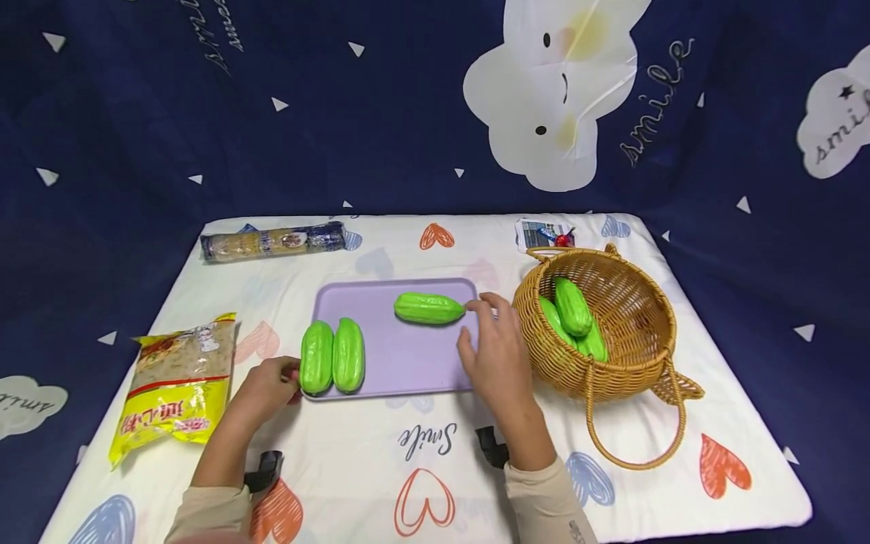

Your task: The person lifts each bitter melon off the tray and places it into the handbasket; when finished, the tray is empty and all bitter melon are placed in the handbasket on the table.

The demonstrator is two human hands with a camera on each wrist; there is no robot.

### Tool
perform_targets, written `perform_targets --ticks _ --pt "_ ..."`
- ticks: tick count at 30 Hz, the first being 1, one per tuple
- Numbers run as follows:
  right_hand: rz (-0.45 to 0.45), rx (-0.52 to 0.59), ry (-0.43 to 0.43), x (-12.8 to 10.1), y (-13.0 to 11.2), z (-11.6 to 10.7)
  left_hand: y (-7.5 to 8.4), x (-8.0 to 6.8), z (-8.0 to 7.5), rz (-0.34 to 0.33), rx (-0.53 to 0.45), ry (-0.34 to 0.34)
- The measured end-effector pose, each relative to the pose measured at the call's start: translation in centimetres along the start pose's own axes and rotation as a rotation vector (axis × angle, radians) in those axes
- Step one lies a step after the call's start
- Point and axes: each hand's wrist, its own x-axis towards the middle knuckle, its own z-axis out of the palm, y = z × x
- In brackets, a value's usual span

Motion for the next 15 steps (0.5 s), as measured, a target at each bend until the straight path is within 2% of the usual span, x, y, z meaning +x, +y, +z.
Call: perform_targets --ticks 7,10,15 --pt "-0.174 0.031 -0.347 -1.2 -4.4 5.5 -0.1 0.0 0.1 0.008 0.017 0.023" --pt "-0.217 0.032 -0.482 -1.7 -5.7 7.2 -0.2 0.0 0.3 0.004 0.011 0.026" --pt "-0.244 0.006 -0.591 -2.0 -7.0 9.3 -0.2 0.0 0.4 0.004 0.011 0.035"
